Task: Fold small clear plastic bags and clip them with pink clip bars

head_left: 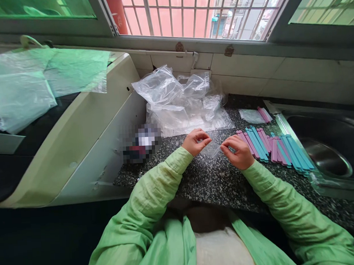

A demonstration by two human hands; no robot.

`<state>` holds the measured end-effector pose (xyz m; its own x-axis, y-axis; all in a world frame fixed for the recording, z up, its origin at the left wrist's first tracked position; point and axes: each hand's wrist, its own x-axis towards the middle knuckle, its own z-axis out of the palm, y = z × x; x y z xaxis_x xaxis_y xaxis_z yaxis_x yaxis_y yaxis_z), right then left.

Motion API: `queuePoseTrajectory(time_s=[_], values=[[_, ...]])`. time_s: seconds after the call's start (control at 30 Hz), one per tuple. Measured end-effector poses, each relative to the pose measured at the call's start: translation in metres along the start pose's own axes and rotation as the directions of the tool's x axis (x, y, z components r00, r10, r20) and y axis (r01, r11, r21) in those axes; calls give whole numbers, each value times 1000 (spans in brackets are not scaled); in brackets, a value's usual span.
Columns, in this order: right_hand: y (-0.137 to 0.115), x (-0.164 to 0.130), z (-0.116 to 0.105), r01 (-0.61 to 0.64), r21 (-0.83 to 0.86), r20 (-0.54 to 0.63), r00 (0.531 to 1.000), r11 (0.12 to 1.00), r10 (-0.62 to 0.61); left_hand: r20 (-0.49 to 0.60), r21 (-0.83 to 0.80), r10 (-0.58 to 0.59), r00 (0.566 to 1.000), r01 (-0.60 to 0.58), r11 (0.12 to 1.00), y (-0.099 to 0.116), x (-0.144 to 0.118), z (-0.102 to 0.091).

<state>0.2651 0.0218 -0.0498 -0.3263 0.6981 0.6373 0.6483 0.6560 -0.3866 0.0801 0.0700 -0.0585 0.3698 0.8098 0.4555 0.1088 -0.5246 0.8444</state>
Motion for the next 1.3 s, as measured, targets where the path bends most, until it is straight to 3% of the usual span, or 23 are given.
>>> queuePoseTrajectory(time_s=[0.33,0.73,1.3], values=[[4,0,0,-29,-47,-52,998,998,27,29,42,-11,1000,10,999,-5,0,5],[3,0,0,8,-70,-6,1000,997,-9,99,104,44,994,-55,993,-3,-2,6],[4,1,-1,17,-85,-56,998,996,-22,134,120,-8,991,-8,993,-4,-3,9]])
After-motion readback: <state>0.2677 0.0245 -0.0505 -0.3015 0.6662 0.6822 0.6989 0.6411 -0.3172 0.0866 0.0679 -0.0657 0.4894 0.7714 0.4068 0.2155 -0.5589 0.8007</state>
